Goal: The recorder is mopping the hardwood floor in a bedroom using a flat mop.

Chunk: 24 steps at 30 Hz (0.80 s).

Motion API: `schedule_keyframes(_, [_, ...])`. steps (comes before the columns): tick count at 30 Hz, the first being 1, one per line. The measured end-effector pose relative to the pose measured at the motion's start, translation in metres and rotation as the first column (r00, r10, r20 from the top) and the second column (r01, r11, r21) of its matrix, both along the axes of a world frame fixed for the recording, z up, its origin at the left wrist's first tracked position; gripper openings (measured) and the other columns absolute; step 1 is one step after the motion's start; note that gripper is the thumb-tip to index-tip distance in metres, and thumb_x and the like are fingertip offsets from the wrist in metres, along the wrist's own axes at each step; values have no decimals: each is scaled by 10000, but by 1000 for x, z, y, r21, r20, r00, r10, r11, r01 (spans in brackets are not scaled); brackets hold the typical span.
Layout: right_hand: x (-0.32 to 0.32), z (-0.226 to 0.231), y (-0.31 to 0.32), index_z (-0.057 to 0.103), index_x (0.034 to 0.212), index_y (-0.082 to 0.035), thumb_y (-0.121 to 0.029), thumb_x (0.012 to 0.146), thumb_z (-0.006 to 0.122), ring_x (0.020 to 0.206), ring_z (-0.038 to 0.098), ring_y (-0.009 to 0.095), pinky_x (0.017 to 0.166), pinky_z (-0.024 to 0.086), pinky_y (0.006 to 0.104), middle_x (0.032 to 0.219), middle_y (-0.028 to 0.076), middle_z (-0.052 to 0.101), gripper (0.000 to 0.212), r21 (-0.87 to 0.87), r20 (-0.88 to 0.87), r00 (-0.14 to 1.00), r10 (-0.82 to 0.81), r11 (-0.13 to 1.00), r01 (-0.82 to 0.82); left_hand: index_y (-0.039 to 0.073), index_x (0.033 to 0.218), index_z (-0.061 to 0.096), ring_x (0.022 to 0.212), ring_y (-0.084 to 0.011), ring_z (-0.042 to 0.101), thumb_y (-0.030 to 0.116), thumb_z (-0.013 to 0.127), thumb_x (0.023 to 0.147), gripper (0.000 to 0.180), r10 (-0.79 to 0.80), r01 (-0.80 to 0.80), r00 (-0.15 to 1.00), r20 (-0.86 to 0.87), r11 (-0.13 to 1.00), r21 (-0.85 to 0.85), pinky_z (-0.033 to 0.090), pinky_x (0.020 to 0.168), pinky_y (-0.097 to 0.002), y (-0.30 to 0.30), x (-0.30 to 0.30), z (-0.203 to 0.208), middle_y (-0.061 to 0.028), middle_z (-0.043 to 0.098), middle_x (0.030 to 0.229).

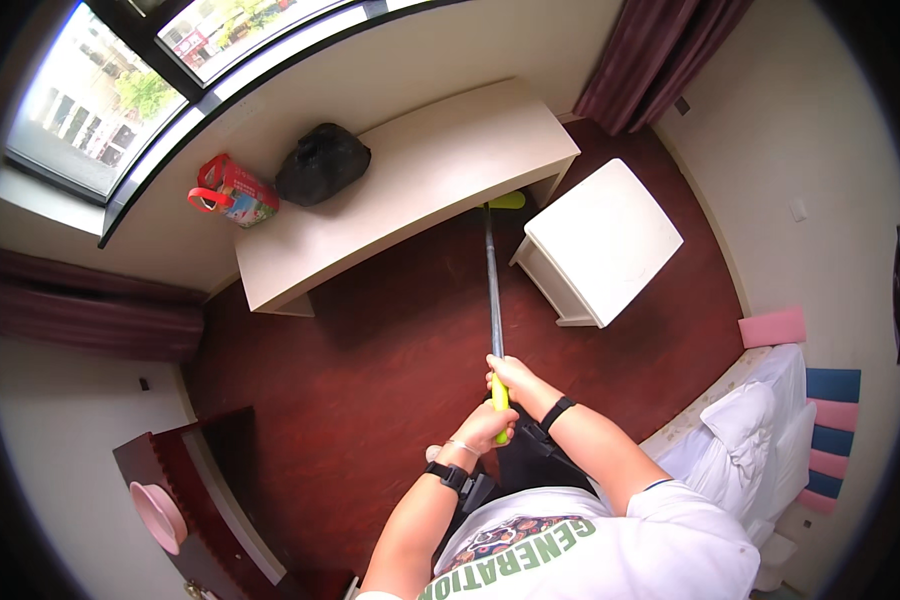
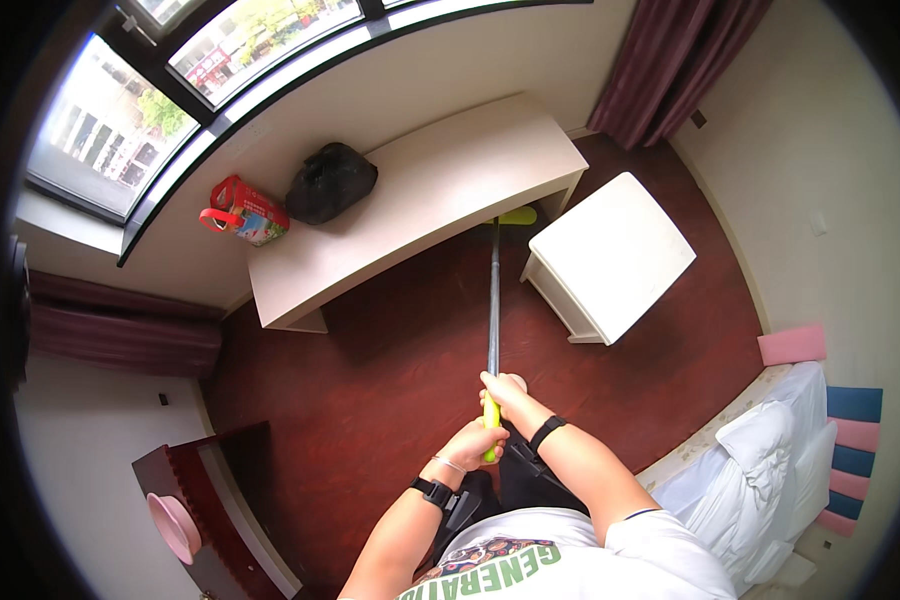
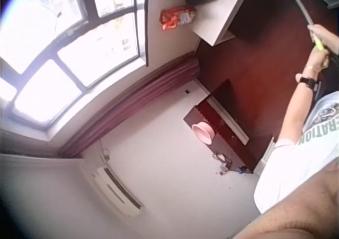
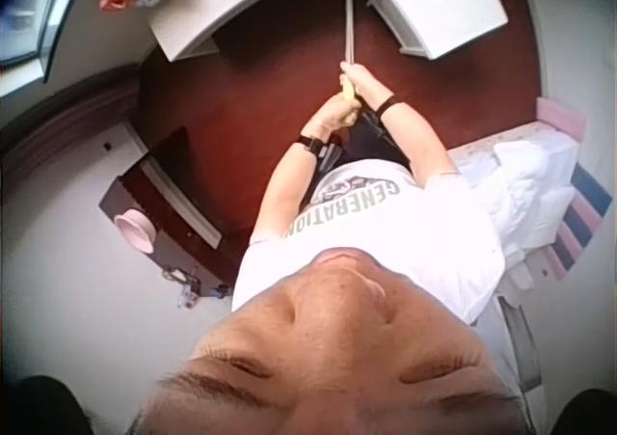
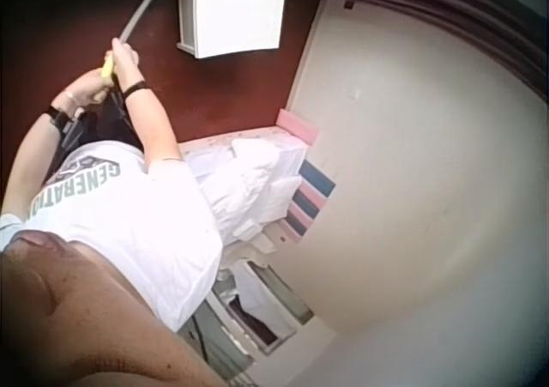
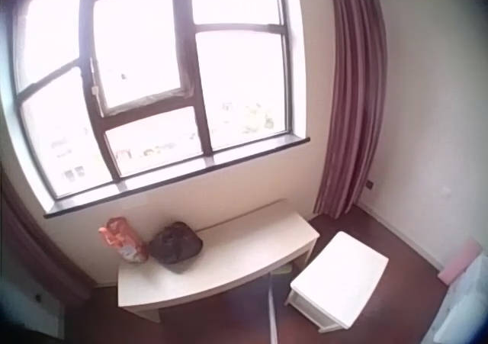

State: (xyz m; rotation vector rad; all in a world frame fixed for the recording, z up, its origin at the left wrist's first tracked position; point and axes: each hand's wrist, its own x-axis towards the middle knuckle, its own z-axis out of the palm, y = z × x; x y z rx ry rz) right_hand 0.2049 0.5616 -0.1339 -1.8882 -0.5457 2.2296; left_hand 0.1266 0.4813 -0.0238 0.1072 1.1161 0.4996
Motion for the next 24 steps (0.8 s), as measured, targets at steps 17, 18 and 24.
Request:
schedule_keyframes(17, [46, 73, 1, 436, 872, -16, -276, 884, 499, 523, 533, 202, 484, 463, 336, 645, 93, 518, 268, -111, -25, 970, 240, 964, -241, 61, 896, 385, 461, -118, 450, 6, 551, 791, 204, 106, -104, 994, 6, 983, -151, 375, 406, -245, -7, 45, 49, -19, 451, 624])
schedule_keyframes(18, [42, 70, 12, 450, 867, 10, -264, 880, 491, 525, 538, 204, 488, 467, 338, 648, 101, 522, 278, -93, -28, 972, 235, 967, -237, 74, 874, 384, 453, -110, 438, -2, 553, 780, 208, 160, -159, 987, 0, 979, -129, 362, 391, -244, 0, 45, 42, -13, 442, 619])
schedule_keyframes(24, [30, 4, 81, 499, 889, 57, -268, 879, 492, 569, 559, 218, 504, 473, 366, 695, 135, 554, 325, 12, 63, 952, 298, 954, -299, 123, 863, 472, 464, -101, 455, 157, 574, 827, 114, 376, -359, 925, 55, 913, -193, 355, 397, -221, 59, 43, -18, 7, 477, 611])
